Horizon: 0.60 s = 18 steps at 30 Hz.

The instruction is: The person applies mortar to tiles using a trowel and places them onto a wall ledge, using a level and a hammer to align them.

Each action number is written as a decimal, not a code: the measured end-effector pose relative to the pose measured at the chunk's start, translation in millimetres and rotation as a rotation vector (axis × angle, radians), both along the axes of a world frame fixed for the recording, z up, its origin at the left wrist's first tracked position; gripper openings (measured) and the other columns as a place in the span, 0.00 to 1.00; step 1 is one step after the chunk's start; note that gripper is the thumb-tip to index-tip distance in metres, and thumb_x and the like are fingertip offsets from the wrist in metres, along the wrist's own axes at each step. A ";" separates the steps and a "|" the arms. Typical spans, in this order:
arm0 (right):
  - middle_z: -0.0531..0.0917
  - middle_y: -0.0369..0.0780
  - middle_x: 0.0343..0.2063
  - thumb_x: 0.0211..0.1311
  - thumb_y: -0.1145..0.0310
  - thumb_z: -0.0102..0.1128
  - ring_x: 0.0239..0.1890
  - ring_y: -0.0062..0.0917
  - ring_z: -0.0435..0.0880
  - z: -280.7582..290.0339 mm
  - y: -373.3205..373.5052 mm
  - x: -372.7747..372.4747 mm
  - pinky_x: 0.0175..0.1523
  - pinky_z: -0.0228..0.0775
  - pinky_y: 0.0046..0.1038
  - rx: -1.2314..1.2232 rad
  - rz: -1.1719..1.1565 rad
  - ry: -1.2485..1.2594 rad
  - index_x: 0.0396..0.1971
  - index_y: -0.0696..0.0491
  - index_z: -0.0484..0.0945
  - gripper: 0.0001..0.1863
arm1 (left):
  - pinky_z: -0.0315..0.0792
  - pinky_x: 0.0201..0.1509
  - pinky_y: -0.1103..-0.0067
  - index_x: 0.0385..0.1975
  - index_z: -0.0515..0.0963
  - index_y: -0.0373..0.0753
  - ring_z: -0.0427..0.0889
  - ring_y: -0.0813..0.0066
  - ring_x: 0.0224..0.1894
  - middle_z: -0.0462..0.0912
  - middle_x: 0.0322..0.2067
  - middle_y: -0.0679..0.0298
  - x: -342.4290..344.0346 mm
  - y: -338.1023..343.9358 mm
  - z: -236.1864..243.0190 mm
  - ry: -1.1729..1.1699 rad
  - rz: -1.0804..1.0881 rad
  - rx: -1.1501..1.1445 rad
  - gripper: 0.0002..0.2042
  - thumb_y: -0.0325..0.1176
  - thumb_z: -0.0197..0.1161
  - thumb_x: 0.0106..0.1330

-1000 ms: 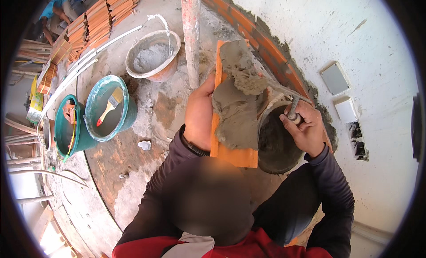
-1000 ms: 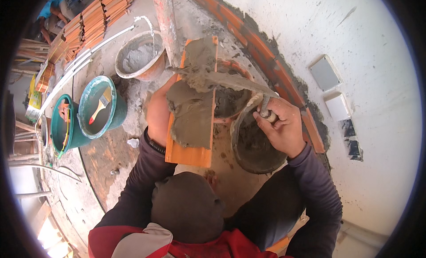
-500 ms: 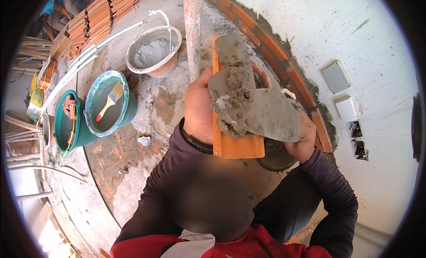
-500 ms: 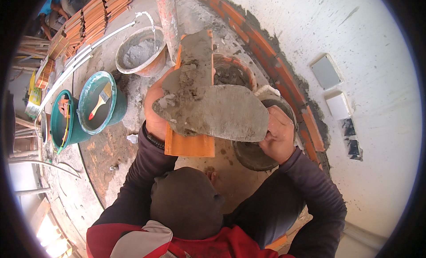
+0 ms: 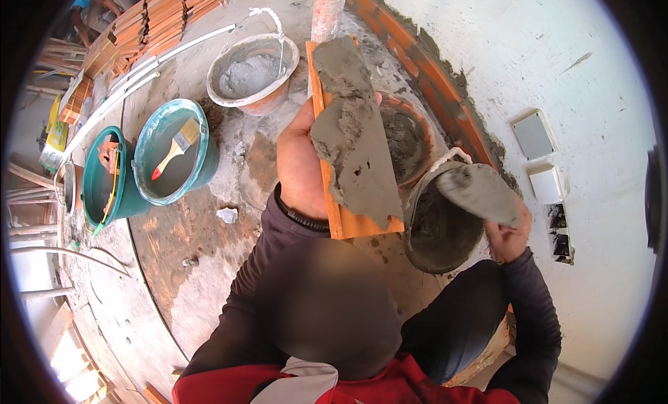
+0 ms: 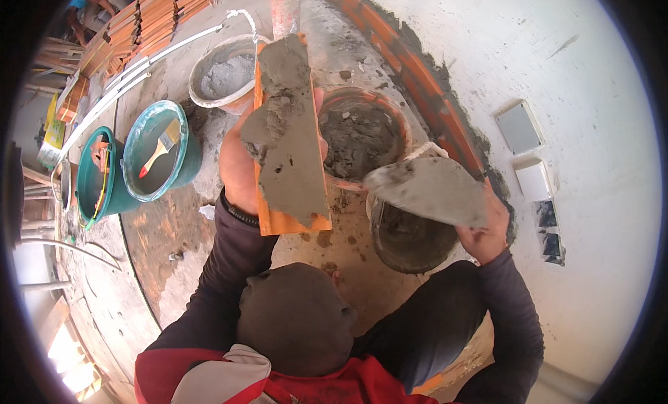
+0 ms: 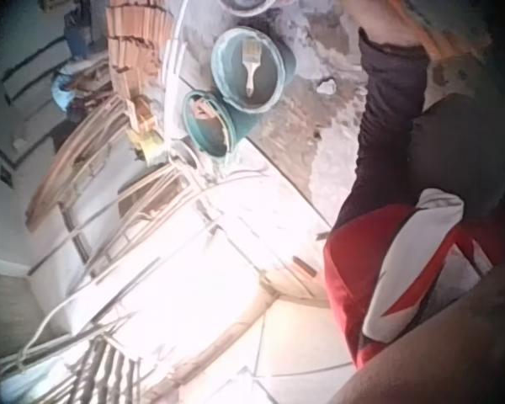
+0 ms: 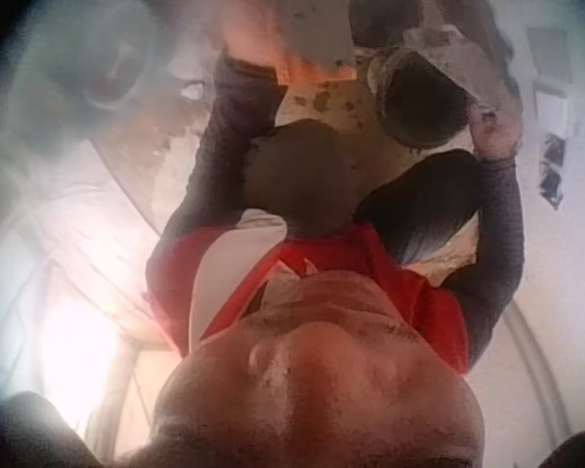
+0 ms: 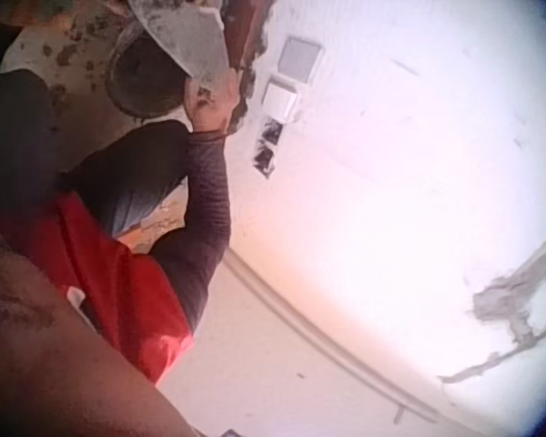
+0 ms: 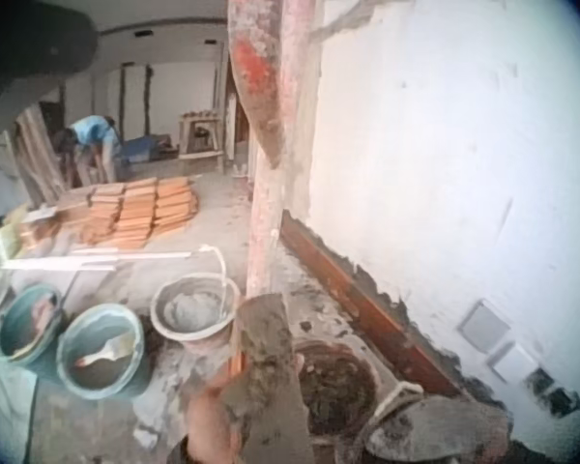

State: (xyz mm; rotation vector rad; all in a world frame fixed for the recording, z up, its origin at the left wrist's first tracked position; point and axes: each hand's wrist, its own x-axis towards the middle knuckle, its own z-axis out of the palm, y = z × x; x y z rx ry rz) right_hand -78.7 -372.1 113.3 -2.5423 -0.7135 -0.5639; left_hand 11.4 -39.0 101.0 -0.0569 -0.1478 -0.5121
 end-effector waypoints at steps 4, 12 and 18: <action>0.71 0.39 0.17 0.53 0.72 0.62 0.20 0.34 0.71 54.9 21.5 9.2 0.29 0.62 0.31 0.165 0.126 0.464 0.20 0.56 0.71 0.09 | 0.72 0.56 0.54 0.62 0.67 0.37 0.76 0.54 0.55 0.74 0.57 0.49 -0.3 -4.3 5.1 0.009 -0.010 0.135 0.23 0.42 0.37 0.75; 0.56 0.34 0.13 0.70 0.61 0.54 0.19 0.16 0.55 74.4 34.4 55.4 0.23 0.52 0.30 0.122 0.136 0.979 0.16 0.57 0.60 0.24 | 0.73 0.59 0.67 0.59 0.69 0.36 0.79 0.63 0.52 0.78 0.52 0.59 -11.2 -18.0 -4.3 -0.011 -0.115 0.131 0.20 0.41 0.40 0.76; 0.66 0.31 0.09 0.71 0.59 0.51 0.12 0.13 0.62 78.5 -22.6 37.7 0.19 0.54 0.23 0.156 -0.122 0.907 0.13 0.54 0.66 0.25 | 0.77 0.42 0.62 0.62 0.65 0.37 0.80 0.57 0.39 0.74 0.55 0.48 -7.9 -19.3 -5.8 0.073 -0.130 0.191 0.21 0.39 0.40 0.74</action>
